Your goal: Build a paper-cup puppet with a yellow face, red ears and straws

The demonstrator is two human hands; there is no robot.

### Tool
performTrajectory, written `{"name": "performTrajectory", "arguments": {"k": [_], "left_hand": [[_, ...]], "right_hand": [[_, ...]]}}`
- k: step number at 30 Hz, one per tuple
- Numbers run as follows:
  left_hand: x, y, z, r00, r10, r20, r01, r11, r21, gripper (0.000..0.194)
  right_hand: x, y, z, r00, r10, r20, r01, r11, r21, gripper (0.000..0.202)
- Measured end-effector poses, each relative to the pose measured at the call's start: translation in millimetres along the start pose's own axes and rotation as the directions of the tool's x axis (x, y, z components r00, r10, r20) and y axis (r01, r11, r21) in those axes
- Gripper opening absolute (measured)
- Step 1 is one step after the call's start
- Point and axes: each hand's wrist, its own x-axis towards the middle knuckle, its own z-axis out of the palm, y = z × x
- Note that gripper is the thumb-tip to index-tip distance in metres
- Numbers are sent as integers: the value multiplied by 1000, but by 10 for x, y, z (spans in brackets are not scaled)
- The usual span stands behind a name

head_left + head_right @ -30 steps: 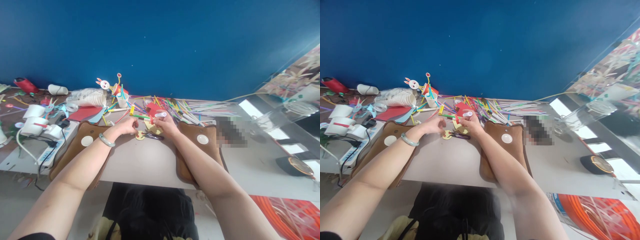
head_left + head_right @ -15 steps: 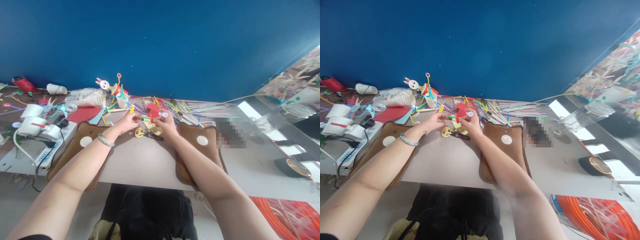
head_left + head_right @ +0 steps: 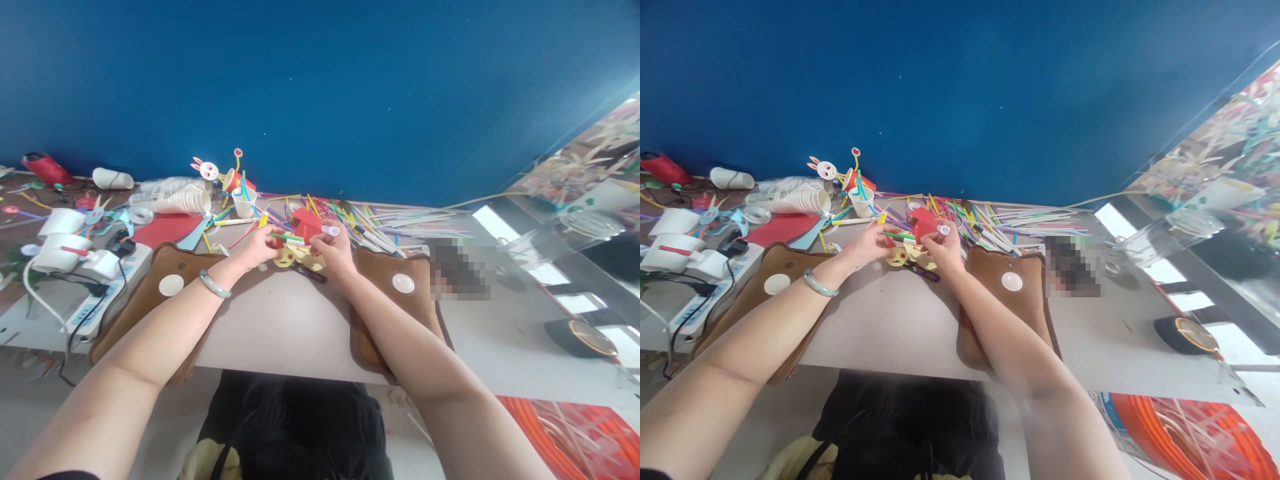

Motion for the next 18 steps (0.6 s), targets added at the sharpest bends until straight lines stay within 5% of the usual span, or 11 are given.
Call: {"name": "performTrajectory", "arguments": {"k": [5,10,18], "left_hand": [[-26,67,108,998,53,-47,-60,982,-177,35],[-112,120,289,999,29,33,-17,947,-322,34],[-153,135,403,999,24,-33,-34,942,-333,35]], "right_hand": [[-58,-76,46,998,4,-65,-3,1000,19,53],[-101,-85,90,991,-42,-126,45,999,25,54],[-143,-28,130,986,29,-166,-19,998,63,60]]}}
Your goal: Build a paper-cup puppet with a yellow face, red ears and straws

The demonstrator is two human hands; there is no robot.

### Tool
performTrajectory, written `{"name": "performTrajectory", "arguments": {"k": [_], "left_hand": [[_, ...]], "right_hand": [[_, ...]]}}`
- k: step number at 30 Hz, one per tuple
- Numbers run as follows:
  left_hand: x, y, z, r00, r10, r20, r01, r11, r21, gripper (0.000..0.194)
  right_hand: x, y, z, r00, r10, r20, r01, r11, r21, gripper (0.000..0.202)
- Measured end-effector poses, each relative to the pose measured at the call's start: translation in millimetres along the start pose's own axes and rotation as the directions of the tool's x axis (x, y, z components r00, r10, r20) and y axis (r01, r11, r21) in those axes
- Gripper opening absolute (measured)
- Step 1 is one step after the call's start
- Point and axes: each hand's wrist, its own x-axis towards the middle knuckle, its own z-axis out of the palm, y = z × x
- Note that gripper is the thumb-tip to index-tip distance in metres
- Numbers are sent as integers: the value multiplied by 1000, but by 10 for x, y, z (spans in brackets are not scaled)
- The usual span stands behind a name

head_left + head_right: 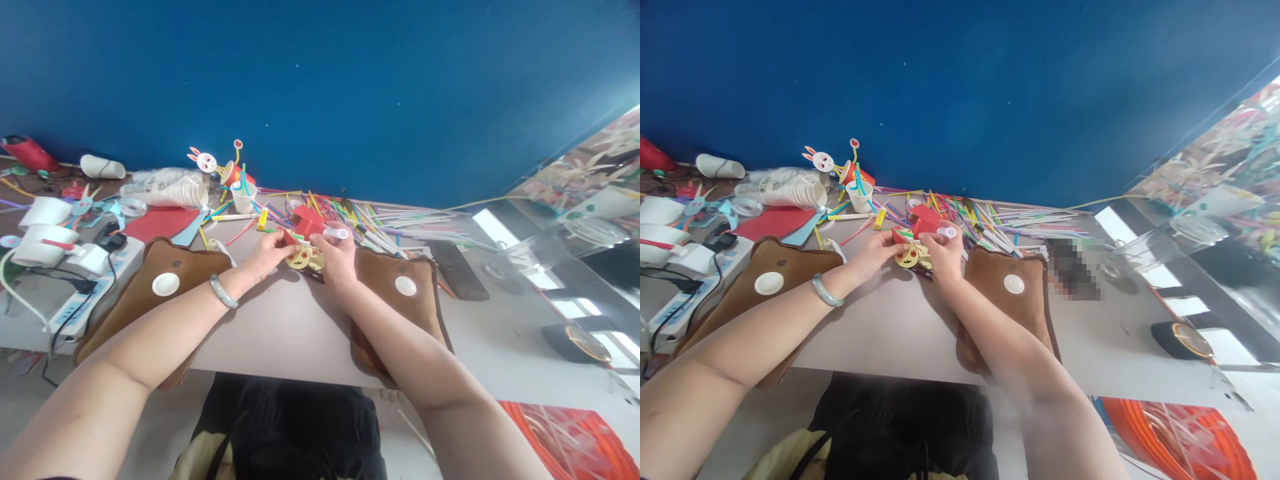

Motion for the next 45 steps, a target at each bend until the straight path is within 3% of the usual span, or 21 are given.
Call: {"name": "performTrajectory", "arguments": {"k": [24,45], "left_hand": [[88,-128,-50,983,142,-116,-136,989,60,25],[20,-44,-1,977,68,-204,-66,998,16,25]], "right_hand": [[-109,-18,107,995,97,-19,-93,985,144,56],[-110,45,112,990,140,10,-139,965,221,51]]}}
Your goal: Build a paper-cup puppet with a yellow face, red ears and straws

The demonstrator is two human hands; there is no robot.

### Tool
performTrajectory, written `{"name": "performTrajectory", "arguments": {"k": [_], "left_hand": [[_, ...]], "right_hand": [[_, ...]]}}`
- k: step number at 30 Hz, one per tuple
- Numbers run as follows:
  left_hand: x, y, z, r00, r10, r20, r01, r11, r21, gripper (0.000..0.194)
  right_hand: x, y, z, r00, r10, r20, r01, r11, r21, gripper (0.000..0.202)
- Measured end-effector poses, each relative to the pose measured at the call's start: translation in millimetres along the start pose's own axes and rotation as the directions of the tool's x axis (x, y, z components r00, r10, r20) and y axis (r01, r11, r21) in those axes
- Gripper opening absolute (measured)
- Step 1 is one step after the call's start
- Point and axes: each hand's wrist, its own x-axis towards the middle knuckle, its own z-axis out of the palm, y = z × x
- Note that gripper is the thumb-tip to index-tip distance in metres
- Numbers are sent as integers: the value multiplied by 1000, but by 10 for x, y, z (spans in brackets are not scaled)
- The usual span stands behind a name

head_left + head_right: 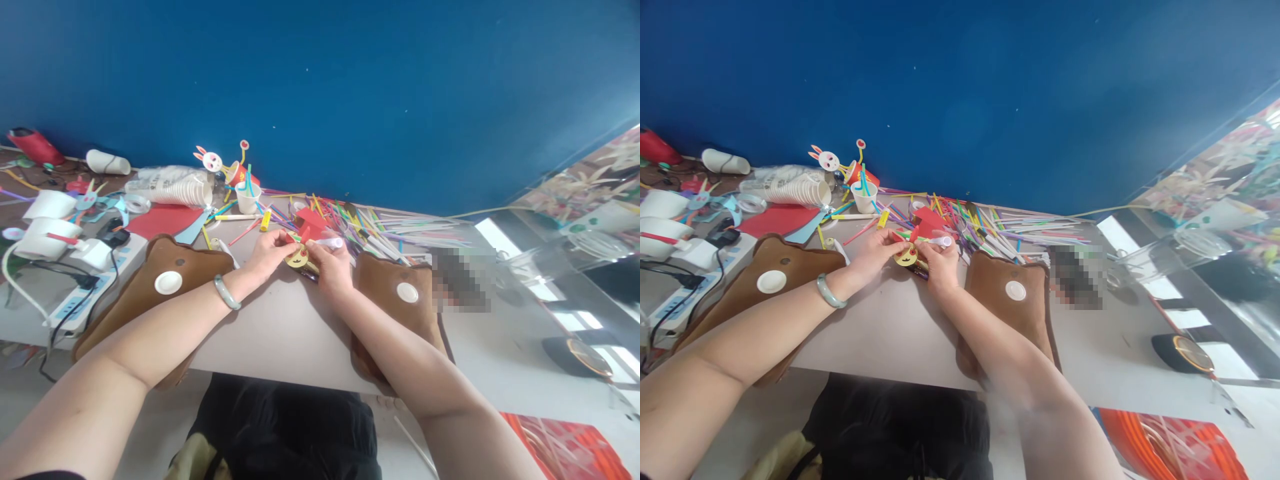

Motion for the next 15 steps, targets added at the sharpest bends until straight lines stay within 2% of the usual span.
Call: {"name": "performTrajectory", "arguments": {"k": [15], "left_hand": [[37,-31,-30,1000,-12,-7,12,999,-30,23]], "right_hand": [[3,16,-4,999,32,27,-31,999,-10,55]]}}
